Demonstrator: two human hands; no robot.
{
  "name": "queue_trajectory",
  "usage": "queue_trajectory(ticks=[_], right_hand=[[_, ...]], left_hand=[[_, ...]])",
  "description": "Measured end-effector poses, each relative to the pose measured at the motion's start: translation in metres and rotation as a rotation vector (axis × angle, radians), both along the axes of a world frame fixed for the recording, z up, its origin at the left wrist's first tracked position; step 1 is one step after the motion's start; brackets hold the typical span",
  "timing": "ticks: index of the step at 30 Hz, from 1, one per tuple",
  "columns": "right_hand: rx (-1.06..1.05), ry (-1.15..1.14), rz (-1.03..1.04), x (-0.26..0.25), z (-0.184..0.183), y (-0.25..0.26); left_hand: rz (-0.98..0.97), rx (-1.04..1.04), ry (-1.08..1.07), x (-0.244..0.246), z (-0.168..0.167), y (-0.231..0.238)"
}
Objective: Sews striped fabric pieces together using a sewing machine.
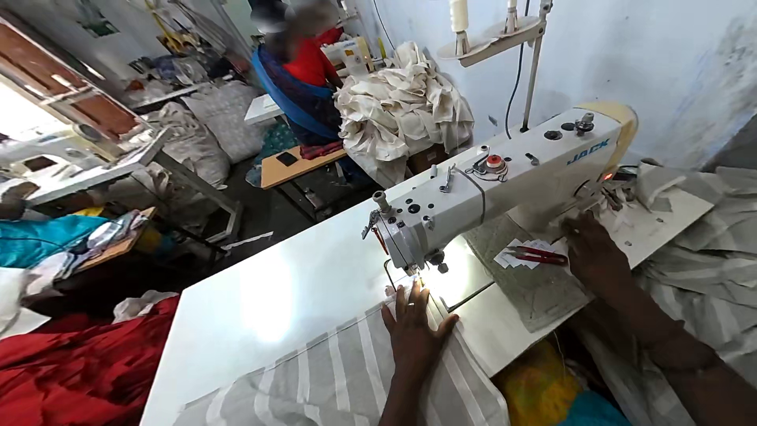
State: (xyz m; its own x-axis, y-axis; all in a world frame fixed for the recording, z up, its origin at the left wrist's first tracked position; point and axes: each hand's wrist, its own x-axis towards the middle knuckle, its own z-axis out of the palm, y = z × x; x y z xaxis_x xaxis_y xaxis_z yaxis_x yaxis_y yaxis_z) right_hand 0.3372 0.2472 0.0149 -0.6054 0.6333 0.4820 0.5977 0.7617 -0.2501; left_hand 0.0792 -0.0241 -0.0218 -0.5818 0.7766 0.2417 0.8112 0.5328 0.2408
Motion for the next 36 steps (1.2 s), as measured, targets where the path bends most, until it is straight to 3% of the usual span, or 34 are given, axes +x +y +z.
queue_trajectory(ticks=[4, 12, 22, 25, 26, 28, 30, 32, 34, 36], right_hand=[[0.042, 0.095, 0.072, 0.004, -0.038, 0.027], [0.132, 0.112, -0.066, 0.002, -0.039, 0.016], [0.162, 0.171, -0.065, 0.003, -0.043, 0.020], [0.139, 0.353, -0.056, 0.008, -0.038, 0.004], [0.120, 0.398, -0.043, 0.006, -0.032, -0.012], [0.058, 0.439, 0.048, -0.011, -0.023, -0.057], [-0.070, 0.429, 0.233, -0.048, -0.019, -0.105], [-0.303, 0.226, 0.378, -0.092, -0.010, -0.140], [-0.596, -0.179, 0.379, -0.133, 0.015, -0.157], [-0.662, -0.389, 0.318, -0.165, 0.023, -0.164]], left_hand=[[0.001, -0.009, 0.003, 0.002, -0.002, -0.002], [-0.027, 0.066, -0.037, -0.023, 0.000, 0.006], [-0.028, -0.075, -0.105, -0.072, 0.021, 0.036], [0.002, -0.028, -0.134, -0.024, 0.047, -0.002], [-0.002, -0.072, -0.249, 0.003, 0.062, -0.022], [-0.139, -0.318, -0.575, 0.054, 0.086, -0.060], [-0.284, -0.546, -0.534, 0.101, 0.088, -0.081], [-0.271, -0.516, -0.346, 0.132, 0.083, -0.088], [-0.252, -0.516, -0.257, 0.146, 0.086, -0.084], [-0.237, -0.647, -0.291, 0.155, 0.097, -0.077]])
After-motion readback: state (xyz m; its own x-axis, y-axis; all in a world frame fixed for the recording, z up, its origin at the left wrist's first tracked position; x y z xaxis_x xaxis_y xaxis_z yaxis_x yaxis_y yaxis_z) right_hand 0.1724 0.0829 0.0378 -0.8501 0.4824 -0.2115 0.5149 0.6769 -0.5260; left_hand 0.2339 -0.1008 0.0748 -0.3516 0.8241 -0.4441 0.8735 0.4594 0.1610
